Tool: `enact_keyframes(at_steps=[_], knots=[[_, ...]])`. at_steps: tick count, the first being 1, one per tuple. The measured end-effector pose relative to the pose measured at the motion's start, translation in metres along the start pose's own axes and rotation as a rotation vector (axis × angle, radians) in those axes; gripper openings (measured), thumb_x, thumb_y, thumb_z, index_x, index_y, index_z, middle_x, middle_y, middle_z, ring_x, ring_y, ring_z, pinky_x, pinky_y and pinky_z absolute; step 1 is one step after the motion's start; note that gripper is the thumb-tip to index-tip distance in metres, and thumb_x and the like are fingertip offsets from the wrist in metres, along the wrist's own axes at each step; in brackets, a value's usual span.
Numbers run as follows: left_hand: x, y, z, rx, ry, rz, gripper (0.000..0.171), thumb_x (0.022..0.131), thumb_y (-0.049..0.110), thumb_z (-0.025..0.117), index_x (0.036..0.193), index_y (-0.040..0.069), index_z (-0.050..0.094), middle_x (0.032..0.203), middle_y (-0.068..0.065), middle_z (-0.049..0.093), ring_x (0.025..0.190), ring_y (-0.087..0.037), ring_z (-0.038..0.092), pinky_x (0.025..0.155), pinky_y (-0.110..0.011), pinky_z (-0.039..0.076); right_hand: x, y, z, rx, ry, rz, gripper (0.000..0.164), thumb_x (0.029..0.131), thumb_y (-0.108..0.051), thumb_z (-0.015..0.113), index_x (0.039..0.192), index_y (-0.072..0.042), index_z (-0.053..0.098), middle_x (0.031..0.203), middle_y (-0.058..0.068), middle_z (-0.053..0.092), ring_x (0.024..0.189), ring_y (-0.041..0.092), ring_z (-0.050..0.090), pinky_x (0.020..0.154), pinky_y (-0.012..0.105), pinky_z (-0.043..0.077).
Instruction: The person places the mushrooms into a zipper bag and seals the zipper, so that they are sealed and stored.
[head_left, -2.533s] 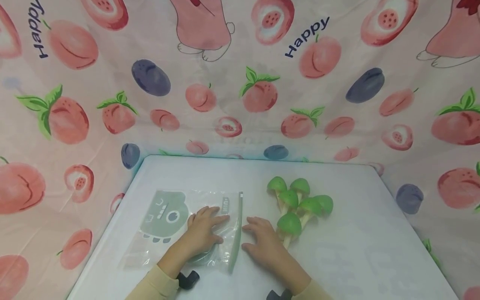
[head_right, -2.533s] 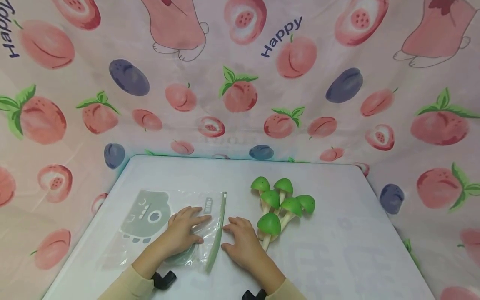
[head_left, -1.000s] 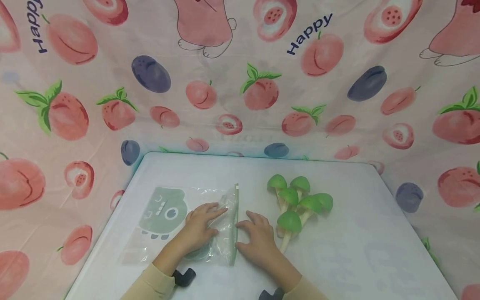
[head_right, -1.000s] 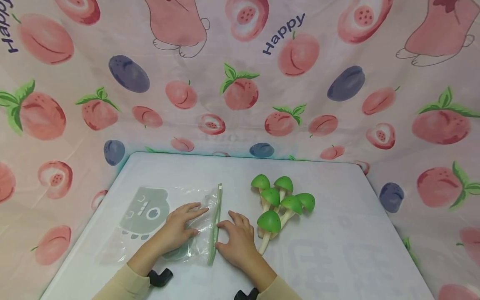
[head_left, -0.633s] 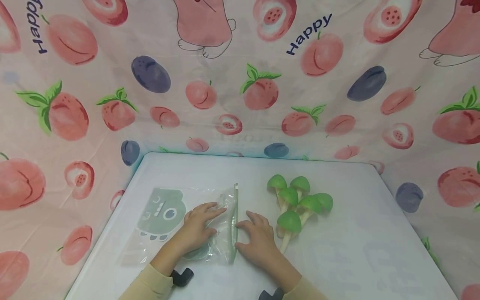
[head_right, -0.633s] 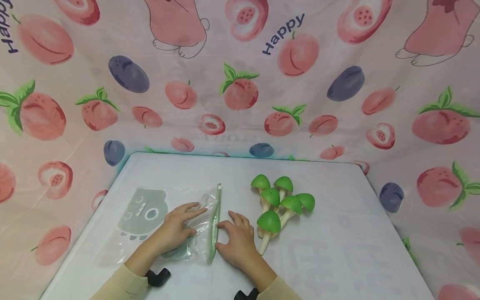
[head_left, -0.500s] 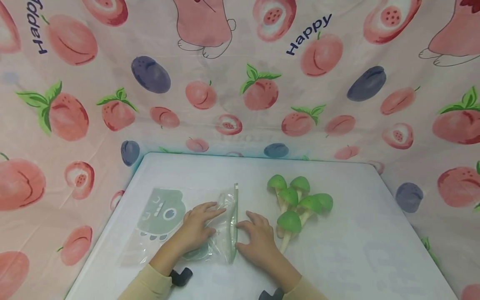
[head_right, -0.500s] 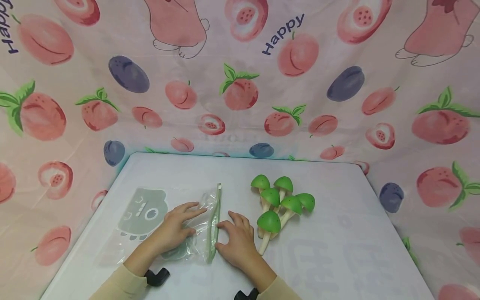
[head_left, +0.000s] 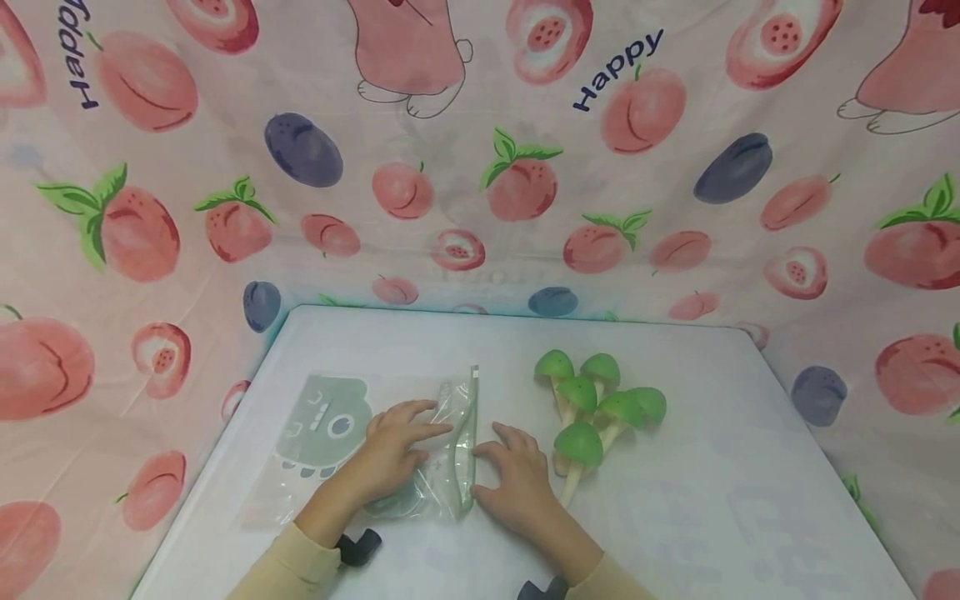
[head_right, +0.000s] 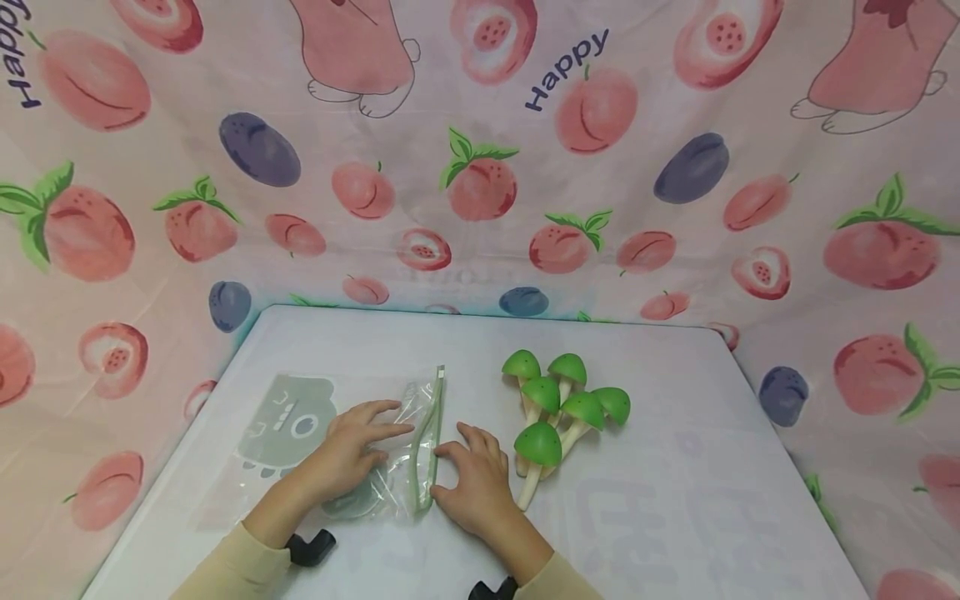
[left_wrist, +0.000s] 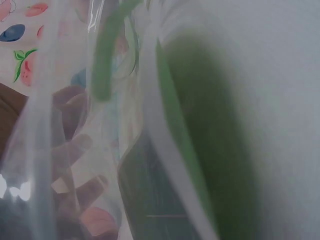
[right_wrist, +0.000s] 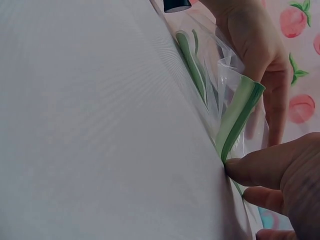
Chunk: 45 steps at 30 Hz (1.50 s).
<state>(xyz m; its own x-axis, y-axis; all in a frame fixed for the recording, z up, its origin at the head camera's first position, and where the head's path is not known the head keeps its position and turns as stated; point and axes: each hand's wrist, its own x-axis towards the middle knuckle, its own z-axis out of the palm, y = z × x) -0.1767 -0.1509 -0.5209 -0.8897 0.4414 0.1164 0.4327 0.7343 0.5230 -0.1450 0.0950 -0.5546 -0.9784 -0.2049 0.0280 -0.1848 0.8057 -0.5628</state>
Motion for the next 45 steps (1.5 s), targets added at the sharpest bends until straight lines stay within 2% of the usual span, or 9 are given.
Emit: enact_keyframes(at_steps=[4,9,18,22,25,30,35,40,45], knots=[[0.0,0.0,-0.002,0.026,-0.048,-0.013,0.051,0.099,0.009,0.073,0.146,0.026,0.068,0.166,-0.01,0.048,0.156,-0.04,0.04,0.12,-0.078,0.025,0.0,0.001,0.001,-0.003,0.003,-0.006,0.048,0.081,-0.035,0.088,0.126,-0.026,0.075,0.165,0.013,0.048,0.153,0.044,0.039,0.118,0.073,0.036],[0.001,0.0,-0.006,0.034,-0.098,-0.043,0.054,0.103,0.011,0.068,0.155,0.023,0.059,0.168,-0.009,0.046,0.158,-0.039,0.039,0.122,-0.074,0.027,0.0,0.002,0.001,0.002,0.01,-0.012,0.048,0.081,-0.035,0.088,0.126,-0.026,0.075,0.164,0.013,0.049,0.153,0.044,0.04,0.118,0.072,0.037],[0.003,-0.002,-0.009,-0.004,-0.104,-0.045,0.057,0.104,0.006,0.064,0.158,0.023,0.056,0.166,-0.007,0.048,0.155,-0.038,0.044,0.122,-0.068,0.038,0.0,0.003,0.002,-0.004,0.013,-0.008,0.048,0.081,-0.035,0.087,0.126,-0.026,0.075,0.164,0.012,0.049,0.153,0.044,0.04,0.118,0.072,0.037],[0.005,-0.006,-0.006,0.018,-0.091,-0.007,0.062,0.101,0.0,0.064,0.157,0.027,0.057,0.17,-0.006,0.042,0.157,-0.038,0.042,0.122,-0.066,0.041,0.0,0.003,0.001,-0.001,0.014,-0.011,0.047,0.081,-0.035,0.087,0.126,-0.026,0.075,0.164,0.012,0.049,0.152,0.044,0.04,0.118,0.072,0.037],[0.007,-0.007,-0.003,0.064,-0.067,0.055,0.067,0.097,-0.005,0.066,0.154,0.03,0.061,0.172,-0.002,0.039,0.158,-0.036,0.04,0.122,-0.064,0.042,0.0,0.004,0.001,0.009,0.018,-0.017,0.046,0.081,-0.035,0.086,0.125,-0.026,0.075,0.164,0.013,0.05,0.152,0.044,0.04,0.117,0.073,0.037],[0.009,-0.004,0.0,0.11,-0.038,0.132,0.072,0.091,-0.015,0.063,0.147,0.03,0.067,0.169,0.001,0.046,0.155,-0.032,0.044,0.117,-0.065,0.046,0.0,0.004,0.002,0.008,0.017,-0.012,0.047,0.082,-0.036,0.086,0.126,-0.027,0.075,0.164,0.011,0.049,0.153,0.043,0.04,0.118,0.072,0.037],[0.008,-0.001,0.0,0.148,-0.07,0.087,0.073,0.091,-0.014,0.062,0.149,0.031,0.065,0.167,0.0,0.048,0.154,-0.032,0.046,0.116,-0.064,0.046,0.001,0.004,0.002,-0.003,0.017,-0.01,0.047,0.082,-0.037,0.086,0.127,-0.027,0.075,0.165,0.011,0.049,0.153,0.042,0.04,0.119,0.072,0.036],[0.007,-0.001,0.001,0.162,-0.109,0.019,0.083,0.086,-0.015,0.062,0.154,0.033,0.06,0.169,-0.004,0.045,0.154,-0.035,0.046,0.117,-0.065,0.046,0.0,0.003,0.001,0.003,0.017,-0.012,0.047,0.082,-0.036,0.086,0.126,-0.026,0.075,0.164,0.012,0.049,0.153,0.043,0.04,0.118,0.073,0.037],[0.007,0.001,0.003,0.181,-0.12,-0.009,0.09,0.082,-0.014,0.064,0.156,0.036,0.057,0.168,-0.009,0.046,0.153,-0.039,0.046,0.115,-0.065,0.046,0.0,0.003,0.001,0.007,0.014,-0.008,0.047,0.082,-0.036,0.085,0.127,-0.026,0.075,0.165,0.011,0.049,0.153,0.042,0.04,0.119,0.072,0.036]])
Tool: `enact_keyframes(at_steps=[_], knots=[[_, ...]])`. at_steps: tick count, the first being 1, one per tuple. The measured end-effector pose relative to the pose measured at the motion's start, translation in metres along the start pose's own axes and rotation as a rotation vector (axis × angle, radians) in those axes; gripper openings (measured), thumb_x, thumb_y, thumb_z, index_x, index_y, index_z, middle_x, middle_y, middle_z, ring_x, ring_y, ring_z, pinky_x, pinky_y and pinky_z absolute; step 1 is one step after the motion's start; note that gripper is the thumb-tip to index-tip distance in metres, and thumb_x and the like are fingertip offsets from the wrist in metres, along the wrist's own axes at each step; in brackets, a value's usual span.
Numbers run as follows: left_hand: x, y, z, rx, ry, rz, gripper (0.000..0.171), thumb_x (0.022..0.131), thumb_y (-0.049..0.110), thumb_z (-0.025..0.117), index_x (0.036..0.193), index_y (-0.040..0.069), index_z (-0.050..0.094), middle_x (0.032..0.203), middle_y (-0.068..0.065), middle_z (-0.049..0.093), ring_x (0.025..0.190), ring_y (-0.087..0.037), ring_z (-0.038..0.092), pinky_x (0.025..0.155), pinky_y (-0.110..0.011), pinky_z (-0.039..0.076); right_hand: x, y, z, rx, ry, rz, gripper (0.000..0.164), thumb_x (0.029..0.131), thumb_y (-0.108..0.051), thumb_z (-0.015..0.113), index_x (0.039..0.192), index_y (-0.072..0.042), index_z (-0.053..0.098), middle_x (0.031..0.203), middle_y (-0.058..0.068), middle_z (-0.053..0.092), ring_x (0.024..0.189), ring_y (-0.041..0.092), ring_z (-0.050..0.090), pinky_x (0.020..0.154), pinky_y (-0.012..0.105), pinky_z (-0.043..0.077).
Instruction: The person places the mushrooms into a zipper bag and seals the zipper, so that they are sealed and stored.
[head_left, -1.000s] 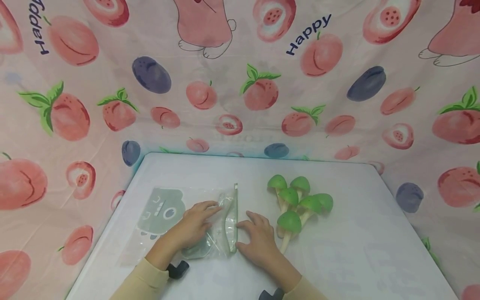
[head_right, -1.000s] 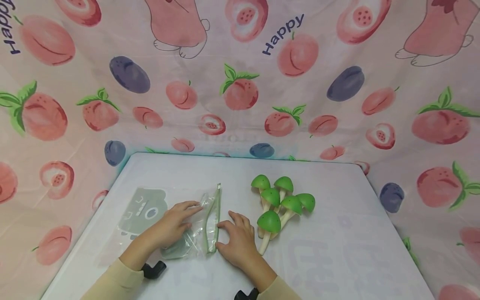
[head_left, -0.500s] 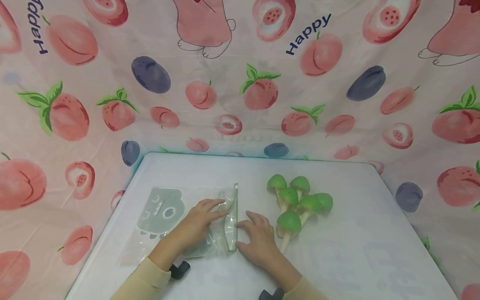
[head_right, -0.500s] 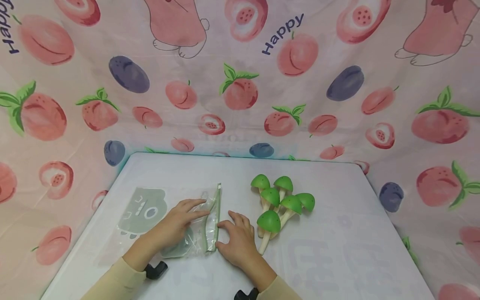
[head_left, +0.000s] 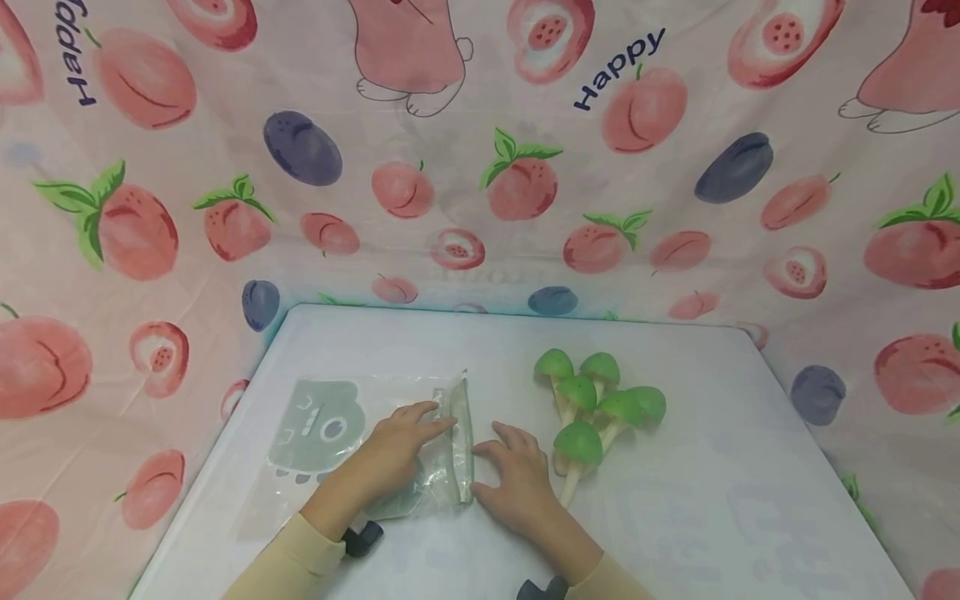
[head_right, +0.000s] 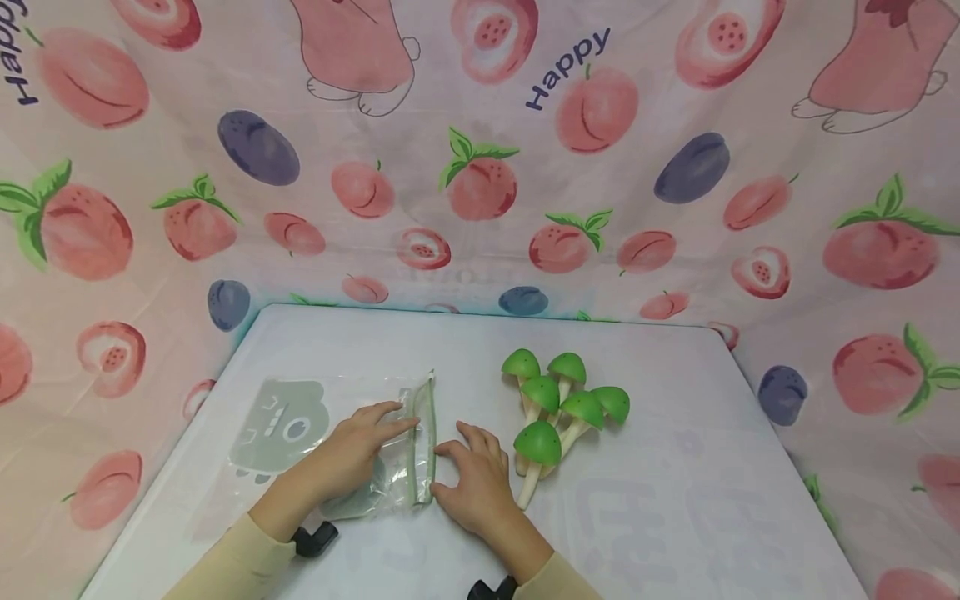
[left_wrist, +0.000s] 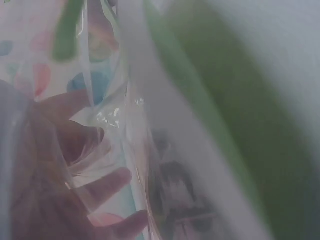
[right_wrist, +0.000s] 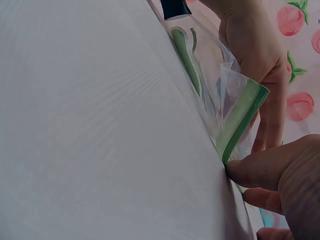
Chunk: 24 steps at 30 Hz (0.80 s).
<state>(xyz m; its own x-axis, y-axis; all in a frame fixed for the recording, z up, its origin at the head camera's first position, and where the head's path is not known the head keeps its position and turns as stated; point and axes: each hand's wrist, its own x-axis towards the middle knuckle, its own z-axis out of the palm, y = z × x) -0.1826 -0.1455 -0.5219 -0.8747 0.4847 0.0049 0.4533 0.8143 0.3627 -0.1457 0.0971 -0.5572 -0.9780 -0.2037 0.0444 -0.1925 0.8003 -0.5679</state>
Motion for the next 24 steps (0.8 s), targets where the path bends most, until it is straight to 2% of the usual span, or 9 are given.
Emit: enact_keyframes(at_steps=[7,13,17,24], knots=[[0.0026,0.0022,0.005,0.046,-0.011,-0.036,0.092,0.081,-0.01,0.064,0.157,0.04,0.055,0.166,-0.012,0.046,0.151,-0.039,0.047,0.114,-0.064,0.047,0.0008,0.0015,0.0014,-0.009,0.014,-0.019,0.046,0.081,-0.035,0.086,0.125,-0.026,0.075,0.163,0.012,0.051,0.152,0.043,0.041,0.117,0.074,0.037],[0.0028,0.003,0.0085,0.079,-0.021,-0.036,0.088,0.084,-0.007,0.065,0.158,0.039,0.054,0.166,-0.013,0.045,0.15,-0.041,0.048,0.114,-0.064,0.046,0.0008,0.0019,0.0024,-0.007,0.01,-0.015,0.046,0.082,-0.036,0.086,0.126,-0.027,0.075,0.164,0.011,0.05,0.152,0.043,0.041,0.118,0.073,0.037],[0.0026,0.0039,0.0086,0.109,-0.021,-0.02,0.081,0.089,-0.003,0.065,0.159,0.036,0.053,0.164,-0.013,0.046,0.149,-0.04,0.048,0.111,-0.064,0.047,0.0006,0.0013,0.0021,-0.015,0.009,-0.017,0.047,0.082,-0.035,0.086,0.127,-0.027,0.075,0.164,0.012,0.05,0.152,0.043,0.041,0.118,0.073,0.037],[0.0025,0.0062,0.0075,0.104,-0.008,-0.002,0.055,0.102,0.005,0.058,0.152,0.029,0.057,0.16,-0.012,0.052,0.15,-0.04,0.048,0.111,-0.067,0.047,0.0036,-0.0021,-0.0015,-0.014,-0.023,-0.036,0.049,0.083,-0.032,0.083,0.131,-0.027,0.073,0.165,0.013,0.048,0.154,0.044,0.038,0.119,0.073,0.035]])
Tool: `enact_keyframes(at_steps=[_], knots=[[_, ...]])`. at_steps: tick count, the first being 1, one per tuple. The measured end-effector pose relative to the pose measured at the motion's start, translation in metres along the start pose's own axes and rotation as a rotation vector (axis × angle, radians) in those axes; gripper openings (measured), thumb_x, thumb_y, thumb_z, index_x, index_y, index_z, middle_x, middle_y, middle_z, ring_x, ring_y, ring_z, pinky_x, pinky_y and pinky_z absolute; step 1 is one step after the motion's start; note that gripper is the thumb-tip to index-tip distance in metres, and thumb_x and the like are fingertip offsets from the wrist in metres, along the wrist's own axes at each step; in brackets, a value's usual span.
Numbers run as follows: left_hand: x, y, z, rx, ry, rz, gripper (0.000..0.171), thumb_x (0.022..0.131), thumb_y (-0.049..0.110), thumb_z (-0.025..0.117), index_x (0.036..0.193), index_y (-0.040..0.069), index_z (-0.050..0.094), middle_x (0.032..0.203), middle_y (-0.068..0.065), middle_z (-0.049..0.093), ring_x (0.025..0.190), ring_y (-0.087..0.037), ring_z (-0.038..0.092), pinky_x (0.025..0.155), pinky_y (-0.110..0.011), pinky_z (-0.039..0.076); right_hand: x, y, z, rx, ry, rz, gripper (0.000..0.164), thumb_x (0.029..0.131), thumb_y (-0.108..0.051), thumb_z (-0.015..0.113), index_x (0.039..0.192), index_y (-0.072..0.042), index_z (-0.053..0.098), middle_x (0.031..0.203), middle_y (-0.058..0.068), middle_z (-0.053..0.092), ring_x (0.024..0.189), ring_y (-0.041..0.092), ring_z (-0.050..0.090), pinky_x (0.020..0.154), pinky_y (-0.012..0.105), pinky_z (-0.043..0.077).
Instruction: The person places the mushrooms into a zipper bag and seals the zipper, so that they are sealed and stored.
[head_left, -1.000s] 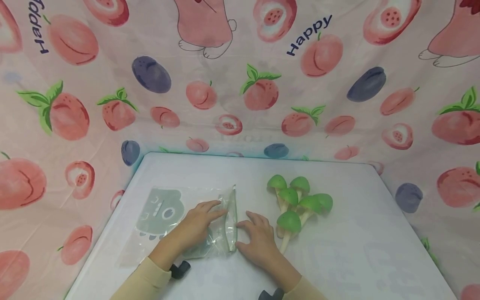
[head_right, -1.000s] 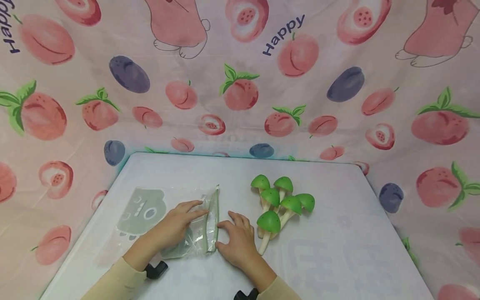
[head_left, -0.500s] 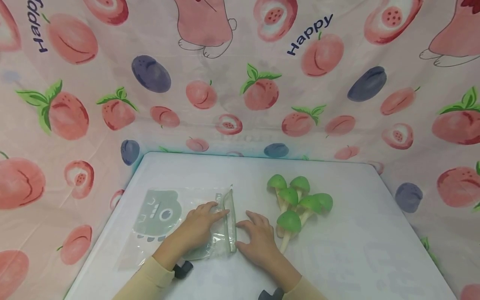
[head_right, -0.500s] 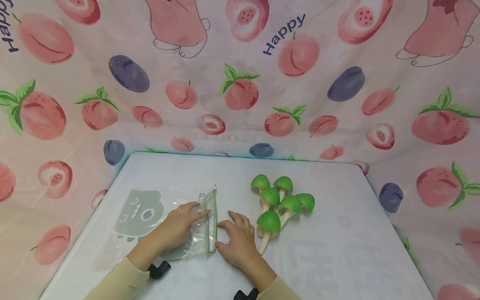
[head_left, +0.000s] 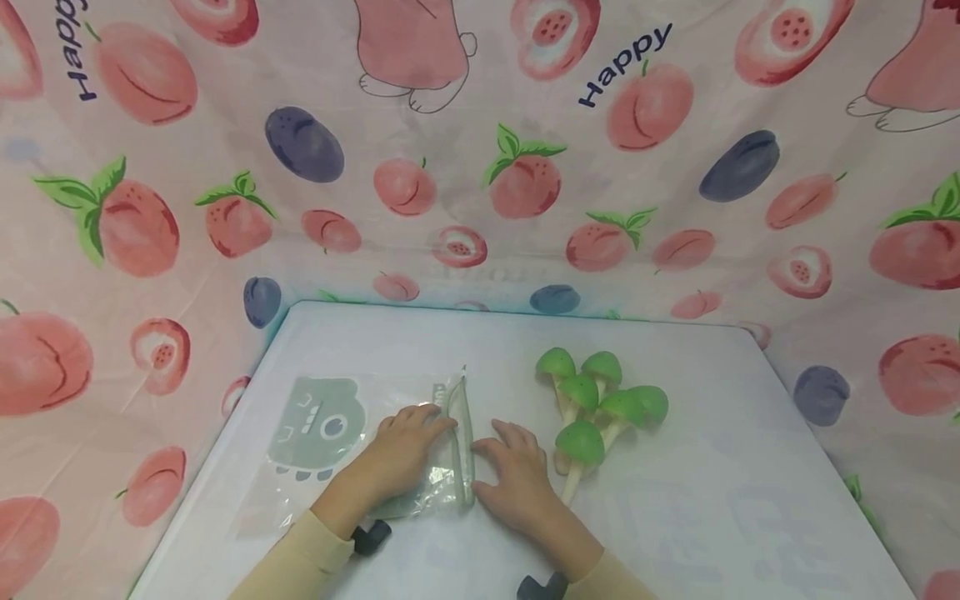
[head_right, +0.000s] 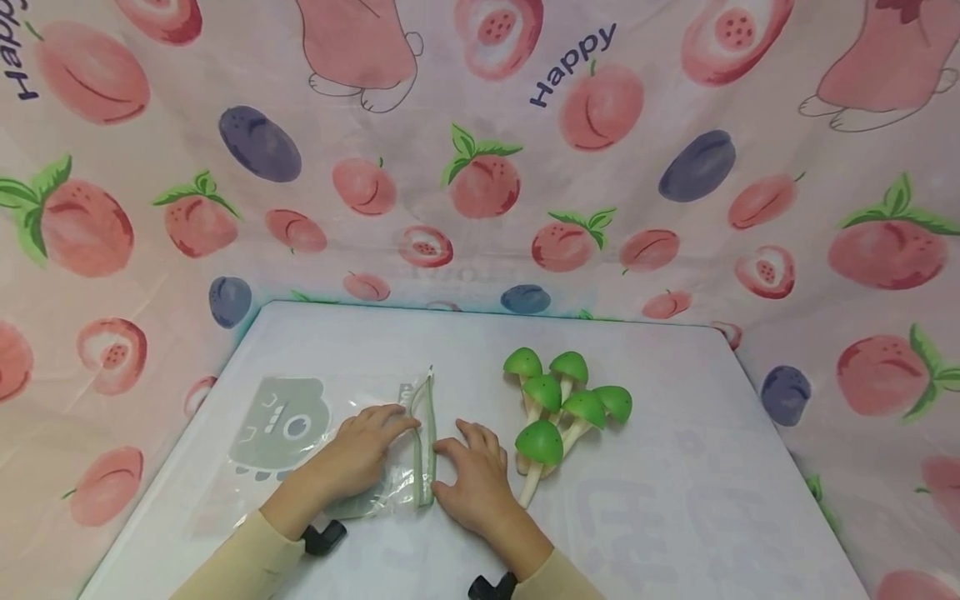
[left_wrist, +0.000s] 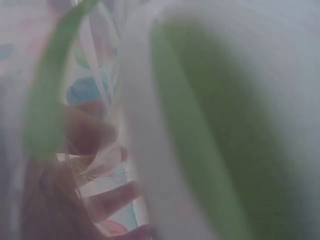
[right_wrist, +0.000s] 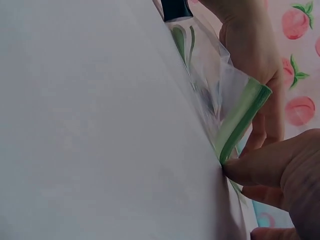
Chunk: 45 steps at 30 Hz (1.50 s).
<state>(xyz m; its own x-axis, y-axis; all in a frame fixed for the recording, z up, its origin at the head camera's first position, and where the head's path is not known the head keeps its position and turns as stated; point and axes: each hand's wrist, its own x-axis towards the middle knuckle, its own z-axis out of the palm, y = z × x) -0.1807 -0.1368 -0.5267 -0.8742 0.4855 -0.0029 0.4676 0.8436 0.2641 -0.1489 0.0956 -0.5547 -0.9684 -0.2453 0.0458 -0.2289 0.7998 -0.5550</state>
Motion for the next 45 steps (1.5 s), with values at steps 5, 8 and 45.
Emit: enact_keyframes(at_steps=[5,8,45], knots=[[0.002,0.002,0.0,-0.029,0.012,-0.002,0.048,0.101,0.005,0.059,0.144,0.027,0.061,0.157,-0.011,0.055,0.148,-0.04,0.049,0.112,-0.068,0.045,0.009,0.0,-0.002,-0.006,-0.016,-0.024,0.05,0.084,-0.029,0.08,0.132,-0.025,0.072,0.164,0.013,0.048,0.155,0.044,0.037,0.12,0.073,0.036],[0.003,0.002,0.002,-0.067,0.027,-0.006,0.043,0.1,0.006,0.06,0.137,0.026,0.064,0.155,-0.01,0.057,0.147,-0.04,0.05,0.111,-0.069,0.045,0.015,0.0,-0.003,-0.006,-0.018,-0.025,0.049,0.085,-0.029,0.081,0.133,-0.024,0.071,0.164,0.014,0.048,0.155,0.046,0.036,0.121,0.073,0.036],[0.008,0.014,0.013,-0.094,0.157,-0.119,0.038,0.083,0.047,0.086,0.095,0.021,0.061,0.137,-0.004,0.065,0.135,-0.038,0.056,0.108,-0.061,0.047,0.066,0.004,-0.001,-0.043,0.001,0.01,0.05,0.092,-0.031,0.081,0.139,-0.022,0.068,0.164,0.016,0.05,0.157,0.047,0.034,0.122,0.073,0.034]])
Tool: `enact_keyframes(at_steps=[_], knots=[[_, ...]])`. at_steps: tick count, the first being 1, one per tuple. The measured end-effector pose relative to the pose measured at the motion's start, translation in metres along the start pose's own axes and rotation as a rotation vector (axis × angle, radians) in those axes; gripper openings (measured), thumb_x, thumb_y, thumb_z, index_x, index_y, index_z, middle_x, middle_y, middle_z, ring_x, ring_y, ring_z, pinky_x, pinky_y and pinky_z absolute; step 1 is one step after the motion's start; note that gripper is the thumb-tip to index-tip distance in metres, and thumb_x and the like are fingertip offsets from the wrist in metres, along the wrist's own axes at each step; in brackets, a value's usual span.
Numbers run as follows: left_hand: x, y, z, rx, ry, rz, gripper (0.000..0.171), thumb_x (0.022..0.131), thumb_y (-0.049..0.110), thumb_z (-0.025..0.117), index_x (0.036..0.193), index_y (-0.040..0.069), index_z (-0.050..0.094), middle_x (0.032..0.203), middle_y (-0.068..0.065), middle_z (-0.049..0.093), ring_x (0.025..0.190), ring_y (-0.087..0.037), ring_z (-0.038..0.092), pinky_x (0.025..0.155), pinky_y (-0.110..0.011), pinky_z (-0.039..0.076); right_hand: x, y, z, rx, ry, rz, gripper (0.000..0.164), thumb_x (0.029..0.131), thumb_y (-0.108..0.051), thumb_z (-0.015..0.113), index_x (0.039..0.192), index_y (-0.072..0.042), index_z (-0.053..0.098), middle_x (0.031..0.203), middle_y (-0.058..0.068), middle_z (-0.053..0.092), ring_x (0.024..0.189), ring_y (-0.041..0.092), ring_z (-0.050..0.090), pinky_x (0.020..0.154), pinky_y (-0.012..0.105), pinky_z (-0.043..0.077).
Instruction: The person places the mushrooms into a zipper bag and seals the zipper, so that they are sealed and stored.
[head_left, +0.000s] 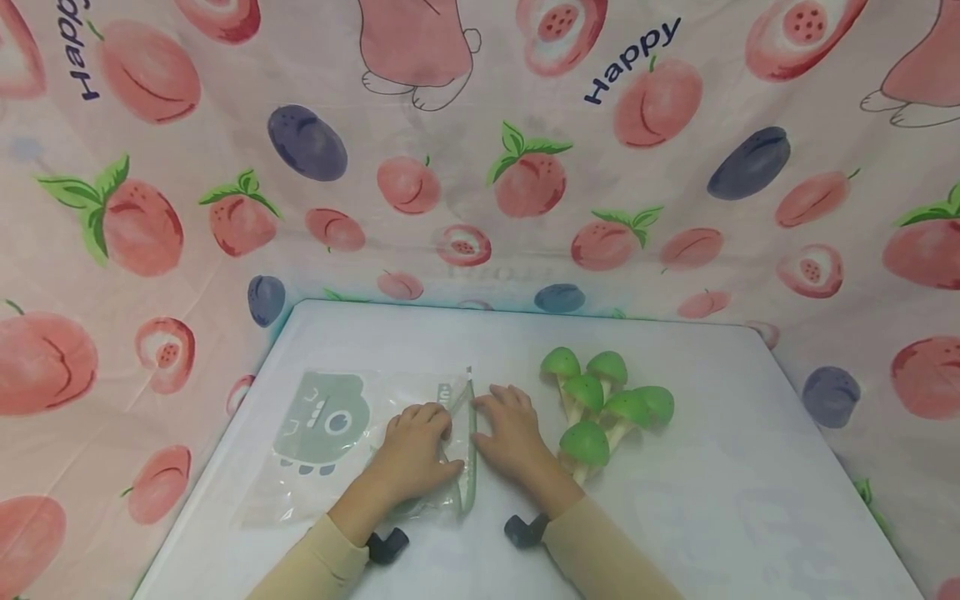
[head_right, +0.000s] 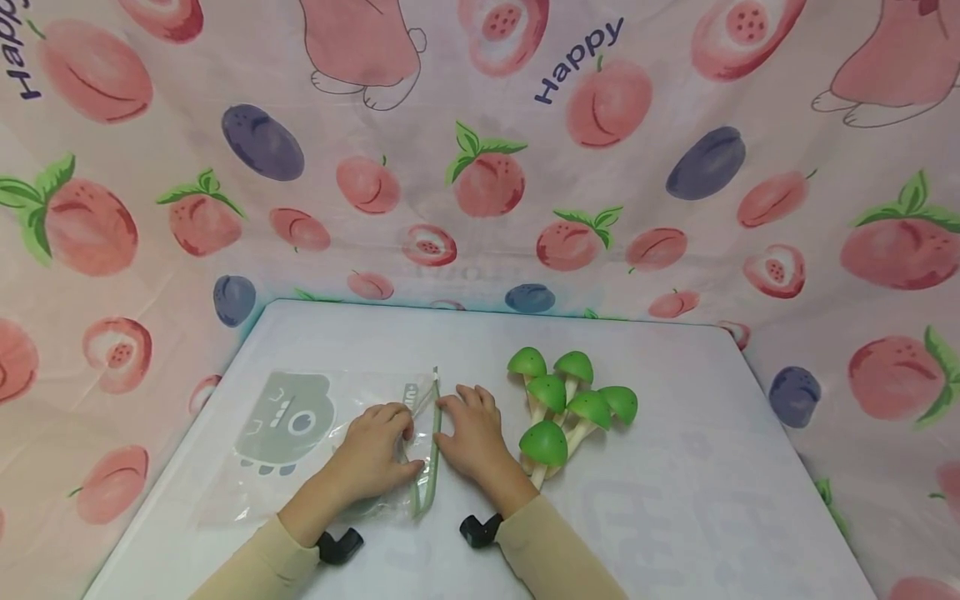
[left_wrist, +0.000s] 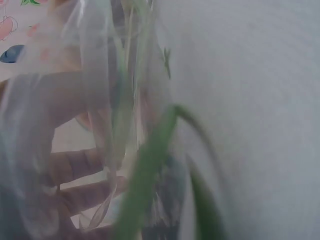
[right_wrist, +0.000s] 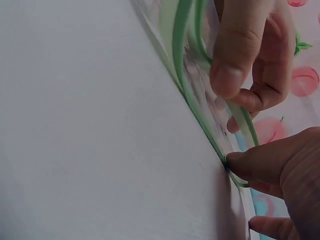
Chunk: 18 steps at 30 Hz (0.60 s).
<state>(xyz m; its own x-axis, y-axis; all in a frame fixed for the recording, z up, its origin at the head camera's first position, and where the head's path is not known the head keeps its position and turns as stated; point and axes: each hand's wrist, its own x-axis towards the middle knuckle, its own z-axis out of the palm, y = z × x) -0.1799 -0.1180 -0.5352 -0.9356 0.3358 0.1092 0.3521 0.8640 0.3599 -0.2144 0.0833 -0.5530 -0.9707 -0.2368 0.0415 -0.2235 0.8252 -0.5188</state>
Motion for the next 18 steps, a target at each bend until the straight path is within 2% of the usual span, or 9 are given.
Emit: enact_keyframes(at_steps=[9,18], knots=[[-0.004,0.0,-0.008,-0.027,-0.033,-0.001,0.033,0.081,0.032,0.083,0.109,0.018,0.07,0.146,-0.01,0.062,0.14,-0.041,0.053,0.11,-0.064,0.046,0.002,-0.001,0.0,-0.002,0.001,0.007,0.052,0.091,-0.033,0.08,0.141,-0.022,0.068,0.165,0.015,0.048,0.157,0.047,0.034,0.121,0.073,0.034],[-0.008,-0.002,-0.011,-0.002,-0.08,0.006,0.039,0.089,0.028,0.078,0.127,0.019,0.075,0.156,-0.014,0.056,0.148,-0.043,0.047,0.113,-0.066,0.043,0.003,0.0,0.0,-0.01,0.004,0.008,0.051,0.092,-0.035,0.077,0.141,-0.022,0.068,0.166,0.015,0.048,0.157,0.048,0.034,0.123,0.072,0.032]])
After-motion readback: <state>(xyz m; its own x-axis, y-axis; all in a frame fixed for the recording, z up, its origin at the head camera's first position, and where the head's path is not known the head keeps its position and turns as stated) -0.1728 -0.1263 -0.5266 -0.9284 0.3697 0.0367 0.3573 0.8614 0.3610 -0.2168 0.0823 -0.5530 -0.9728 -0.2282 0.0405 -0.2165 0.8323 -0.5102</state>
